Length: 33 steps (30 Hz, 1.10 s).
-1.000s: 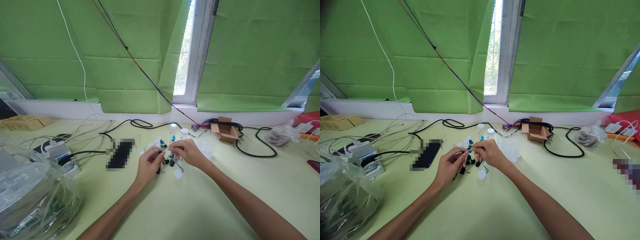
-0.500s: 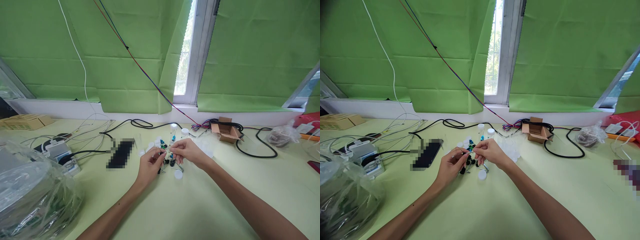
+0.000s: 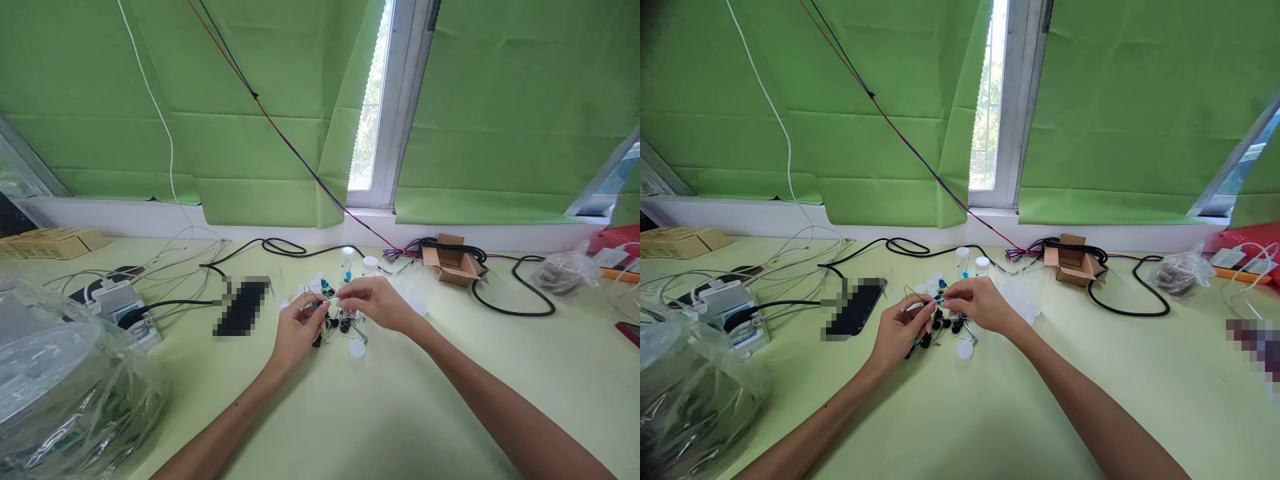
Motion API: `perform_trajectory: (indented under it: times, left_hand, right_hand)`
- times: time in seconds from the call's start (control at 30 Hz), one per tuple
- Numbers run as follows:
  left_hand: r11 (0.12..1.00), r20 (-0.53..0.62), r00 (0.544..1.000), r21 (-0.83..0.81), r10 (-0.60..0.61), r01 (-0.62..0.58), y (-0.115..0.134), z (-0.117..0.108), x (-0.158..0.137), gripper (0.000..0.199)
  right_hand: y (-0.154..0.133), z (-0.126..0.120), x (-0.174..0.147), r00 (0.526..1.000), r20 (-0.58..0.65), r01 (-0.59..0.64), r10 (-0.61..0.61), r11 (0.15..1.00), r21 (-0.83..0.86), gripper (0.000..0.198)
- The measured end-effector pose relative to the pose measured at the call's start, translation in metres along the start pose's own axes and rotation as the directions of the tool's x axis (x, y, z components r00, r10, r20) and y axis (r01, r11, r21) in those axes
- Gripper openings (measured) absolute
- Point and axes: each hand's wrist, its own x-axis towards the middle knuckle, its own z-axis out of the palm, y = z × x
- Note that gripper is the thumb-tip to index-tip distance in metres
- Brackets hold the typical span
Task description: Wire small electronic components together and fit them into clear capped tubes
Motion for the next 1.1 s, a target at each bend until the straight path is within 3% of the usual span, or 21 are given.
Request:
perform_trajectory:
  times: [0.17, 0.43, 0.83, 0.97, 1.1]
  left_hand:
    - [1.0, -0.005, 1.0, 0.007, 0.007, -0.007, -0.002, 0.0, 0.0, 0.026]
    - [0.999, 0.001, 0.999, 0.001, 0.055, -0.055, -0.002, 0.002, -0.002, 0.021]
    - [0.994, 0.028, 0.994, 0.013, 0.11, -0.11, -0.003, 0.003, -0.003, 0.018]
    - [0.998, 0.021, 0.998, 0.013, 0.066, -0.066, -0.003, 0.002, -0.003, 0.02]
    - [1.0, 0.021, 1.0, 0.002, 0.018, -0.018, -0.002, 0.001, -0.002, 0.022]
  right_hand:
    - [-0.002, 0.001, 0.0, 1.0, -0.009, 0.021, -0.021, 0.999, -0.028, 0.017]
    - [0.001, 0.007, 0.002, 0.997, -0.008, -0.077, 0.079, 0.98, 0.184, 0.031]
    - [0.008, 0.009, 0.002, 0.948, 0.064, -0.301, 0.311, 0.816, 0.493, 0.035]
    - [0.008, 0.008, 0.001, 0.967, 0.05, -0.246, 0.25, 0.859, 0.449, 0.032]
    - [0.006, 0.006, 0.002, 0.994, -0.066, -0.07, 0.084, 0.979, 0.192, 0.023]
